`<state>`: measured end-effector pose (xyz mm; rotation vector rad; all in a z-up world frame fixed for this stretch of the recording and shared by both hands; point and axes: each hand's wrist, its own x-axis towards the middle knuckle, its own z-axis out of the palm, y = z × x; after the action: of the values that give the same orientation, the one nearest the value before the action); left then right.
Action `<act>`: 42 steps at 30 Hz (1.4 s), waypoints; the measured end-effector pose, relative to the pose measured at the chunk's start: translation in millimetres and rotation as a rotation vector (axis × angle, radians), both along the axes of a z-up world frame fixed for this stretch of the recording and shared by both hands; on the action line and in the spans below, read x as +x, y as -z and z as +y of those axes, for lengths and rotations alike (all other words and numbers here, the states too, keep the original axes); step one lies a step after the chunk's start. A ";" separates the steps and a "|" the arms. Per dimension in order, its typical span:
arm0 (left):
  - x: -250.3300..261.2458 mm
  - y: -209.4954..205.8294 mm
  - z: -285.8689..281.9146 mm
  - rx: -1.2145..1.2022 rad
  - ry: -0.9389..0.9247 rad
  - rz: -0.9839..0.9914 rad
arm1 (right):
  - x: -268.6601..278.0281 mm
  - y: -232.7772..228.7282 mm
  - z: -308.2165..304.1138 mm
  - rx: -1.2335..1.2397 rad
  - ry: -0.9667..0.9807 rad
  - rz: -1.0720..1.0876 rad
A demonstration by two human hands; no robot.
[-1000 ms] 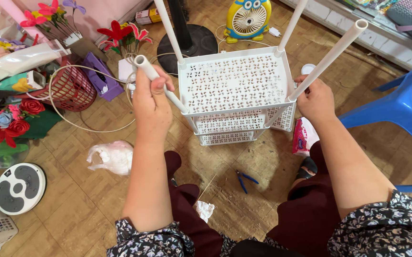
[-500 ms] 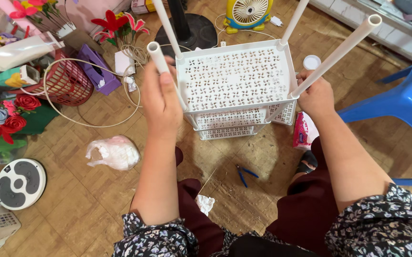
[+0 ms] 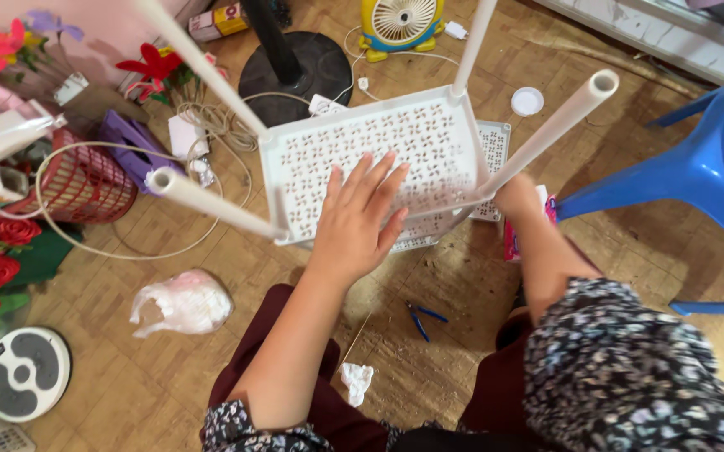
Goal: The person assembles a white plastic multi-tier rack by inserting four vertical support poles into the corner holes of stacked trays. They then place a top tray onto the assembled frame and briefly handle a small decorative cactus item.
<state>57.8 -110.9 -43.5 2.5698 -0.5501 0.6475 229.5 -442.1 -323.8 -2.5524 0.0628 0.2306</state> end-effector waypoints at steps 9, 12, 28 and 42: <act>30.0 12.6 -11.0 0.104 -0.188 0.354 | -16.7 118.8 12.9 0.254 -0.196 0.449; 41.6 6.4 -7.6 0.111 -0.210 0.379 | -2.8 131.1 30.9 0.361 -0.224 0.234; 103.2 -16.3 -1.3 0.123 -0.305 0.449 | 30.2 163.4 53.8 0.881 1.328 0.572; 112.5 -13.2 0.5 0.123 -0.303 0.435 | 39.2 170.7 35.7 1.028 1.618 0.587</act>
<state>170.4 -110.4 -30.3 2.8184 -0.0587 0.1317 268.7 -406.4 -494.6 -0.8131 1.5987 0.2258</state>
